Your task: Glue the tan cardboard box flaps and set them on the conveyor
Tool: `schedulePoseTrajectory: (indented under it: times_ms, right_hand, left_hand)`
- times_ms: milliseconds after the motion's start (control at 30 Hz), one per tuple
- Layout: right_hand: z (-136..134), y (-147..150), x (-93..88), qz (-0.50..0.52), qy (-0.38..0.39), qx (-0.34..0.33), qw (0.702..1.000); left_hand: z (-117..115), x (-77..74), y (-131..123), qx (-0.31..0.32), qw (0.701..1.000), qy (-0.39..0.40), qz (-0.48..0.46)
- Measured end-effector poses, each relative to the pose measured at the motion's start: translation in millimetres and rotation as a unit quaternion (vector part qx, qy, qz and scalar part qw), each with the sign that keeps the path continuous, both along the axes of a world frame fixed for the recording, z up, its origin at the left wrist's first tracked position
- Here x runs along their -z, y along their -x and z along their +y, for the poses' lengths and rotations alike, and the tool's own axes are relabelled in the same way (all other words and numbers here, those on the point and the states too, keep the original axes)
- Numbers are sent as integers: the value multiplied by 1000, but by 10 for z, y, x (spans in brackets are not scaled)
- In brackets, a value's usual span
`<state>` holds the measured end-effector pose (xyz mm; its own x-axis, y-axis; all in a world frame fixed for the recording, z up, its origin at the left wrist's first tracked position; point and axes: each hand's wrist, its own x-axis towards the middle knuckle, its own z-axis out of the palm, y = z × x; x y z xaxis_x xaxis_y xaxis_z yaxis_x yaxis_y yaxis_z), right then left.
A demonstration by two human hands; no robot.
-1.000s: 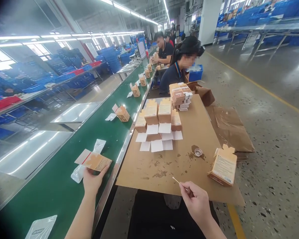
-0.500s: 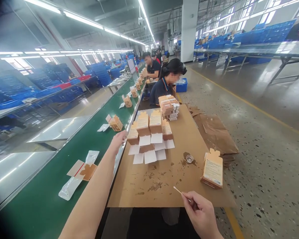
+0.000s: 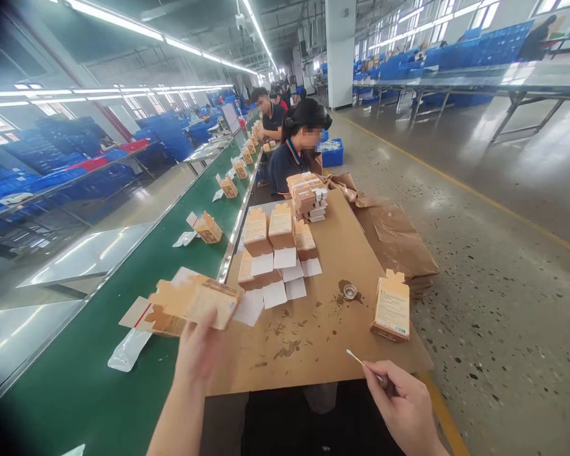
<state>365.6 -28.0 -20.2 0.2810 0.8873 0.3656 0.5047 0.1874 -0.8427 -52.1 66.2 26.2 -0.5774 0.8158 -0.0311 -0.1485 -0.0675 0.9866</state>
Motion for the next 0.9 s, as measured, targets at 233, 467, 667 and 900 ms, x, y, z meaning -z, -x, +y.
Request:
schedulePoseTrajectory:
  times_ms: [233, 467, 667, 900]
  right_hand:
    - [319, 940, 20, -87, -11, -248, 965]
    - [443, 1287, 325, -138, 5, -282, 950]
    - [538, 1270, 347, -153, 25, -270, 950]
    - [377, 965, 229, -70, 53, -223, 971]
  left_hand:
    - [-591, 564, -580, 29, 991, 116, 53]
    - [-589, 521, -557, 61, 988, 122, 75]
    - [-623, 551, -651, 59, 990, 102, 77]
    - [-768, 538, -788, 47, 969, 106, 217]
